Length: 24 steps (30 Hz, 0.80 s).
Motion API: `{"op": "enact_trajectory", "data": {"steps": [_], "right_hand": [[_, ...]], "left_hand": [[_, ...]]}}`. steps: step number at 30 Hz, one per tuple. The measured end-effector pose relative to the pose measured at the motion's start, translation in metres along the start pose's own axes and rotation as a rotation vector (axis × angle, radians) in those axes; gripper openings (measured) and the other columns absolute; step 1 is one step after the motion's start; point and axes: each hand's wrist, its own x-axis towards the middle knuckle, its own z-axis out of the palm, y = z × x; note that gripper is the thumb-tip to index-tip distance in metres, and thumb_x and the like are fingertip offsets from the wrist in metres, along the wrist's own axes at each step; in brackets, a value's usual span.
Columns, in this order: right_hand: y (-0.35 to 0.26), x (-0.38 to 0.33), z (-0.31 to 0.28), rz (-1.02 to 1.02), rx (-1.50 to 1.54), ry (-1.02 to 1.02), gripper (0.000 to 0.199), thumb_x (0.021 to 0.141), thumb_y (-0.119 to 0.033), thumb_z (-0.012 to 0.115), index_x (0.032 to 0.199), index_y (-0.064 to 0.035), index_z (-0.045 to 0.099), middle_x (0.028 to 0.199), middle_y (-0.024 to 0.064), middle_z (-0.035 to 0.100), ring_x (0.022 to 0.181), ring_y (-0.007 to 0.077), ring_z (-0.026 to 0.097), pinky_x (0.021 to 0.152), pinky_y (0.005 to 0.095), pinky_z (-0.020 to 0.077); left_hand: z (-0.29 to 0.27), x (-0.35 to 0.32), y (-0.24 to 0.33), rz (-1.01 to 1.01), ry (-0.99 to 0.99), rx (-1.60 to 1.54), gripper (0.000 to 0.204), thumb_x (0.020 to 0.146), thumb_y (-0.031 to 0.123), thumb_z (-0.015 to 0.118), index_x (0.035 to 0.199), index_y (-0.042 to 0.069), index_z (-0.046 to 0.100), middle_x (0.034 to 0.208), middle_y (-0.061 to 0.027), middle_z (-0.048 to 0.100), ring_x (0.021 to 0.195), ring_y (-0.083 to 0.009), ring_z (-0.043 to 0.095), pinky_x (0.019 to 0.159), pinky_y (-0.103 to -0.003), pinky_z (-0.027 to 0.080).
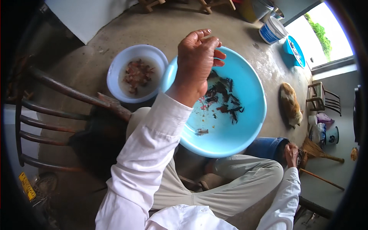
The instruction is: Cleaning and peeling small crawfish or shellfish manually.
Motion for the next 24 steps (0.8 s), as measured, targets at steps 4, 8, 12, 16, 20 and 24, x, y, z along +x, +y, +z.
{"op": "enact_trajectory", "data": {"steps": [4,8,12,16,20,24], "right_hand": [[-0.082,0.018,0.028,-0.215,-0.049,0.049,0.019,0.085,-0.012,0.063,0.098,-0.0007,0.071,0.085,0.0169,0.070,0.070,0.0274,0.068,0.064,0.0362,0.0532],[-0.190,0.014,0.071,-0.237,0.112,-0.237,0.021,0.084,-0.008,0.068,0.104,-0.0027,0.073,0.094,0.0189,0.072,0.083,0.0314,0.071,0.078,0.0378,0.0558],[-0.229,0.000,0.166,-0.624,0.152,-0.437,0.021,0.081,-0.008,0.071,0.102,-0.0038,0.072,0.099,0.0177,0.070,0.091,0.0368,0.069,0.082,0.0419,0.0553],[-0.261,-0.031,0.265,-0.649,0.027,-0.690,0.033,0.080,-0.015,0.072,0.112,-0.0054,0.070,0.096,0.0151,0.070,0.092,0.0349,0.068,0.084,0.0429,0.0547],[-0.277,-0.046,0.319,-0.534,-0.041,-0.816,0.026,0.085,-0.016,0.062,0.109,-0.0124,0.072,0.112,0.0169,0.066,0.103,0.0394,0.065,0.089,0.0472,0.0526],[-0.268,-0.058,0.355,-0.632,-0.058,-0.829,0.024,0.089,-0.019,0.061,0.109,-0.0123,0.071,0.111,0.0162,0.065,0.103,0.0389,0.064,0.087,0.0474,0.0524]], "left_hand": [[0.003,-0.003,-0.005,-0.020,-0.022,0.052,0.025,0.095,0.015,0.066,0.115,0.002,0.059,0.097,-0.0090,0.066,0.076,-0.0173,0.067,0.066,-0.028,0.056],[0.002,-0.005,-0.001,-0.012,-0.042,0.092,0.023,0.095,0.016,0.065,0.114,0.003,0.062,0.097,-0.0087,0.067,0.077,-0.0165,0.067,0.067,-0.028,0.055],[0.004,-0.004,0.003,-0.026,-0.046,0.090,0.023,0.095,0.016,0.065,0.113,0.003,0.063,0.098,-0.0082,0.067,0.077,-0.0159,0.066,0.068,-0.028,0.054],[0.007,-0.003,-0.005,-0.004,-0.064,0.065,0.024,0.093,0.013,0.063,0.111,-0.002,0.062,0.092,-0.0087,0.067,0.073,-0.0148,0.066,0.064,-0.027,0.054],[0.009,-0.006,-0.009,-0.011,-0.064,0.054,0.022,0.092,0.009,0.060,0.108,-0.005,0.060,0.085,-0.0088,0.066,0.067,-0.0130,0.066,0.059,-0.026,0.054],[0.011,-0.007,-0.011,-0.038,-0.094,0.083,0.019,0.093,0.012,0.058,0.102,-0.005,0.062,0.076,-0.0057,0.065,0.065,-0.0089,0.062,0.059,-0.024,0.051]]}}
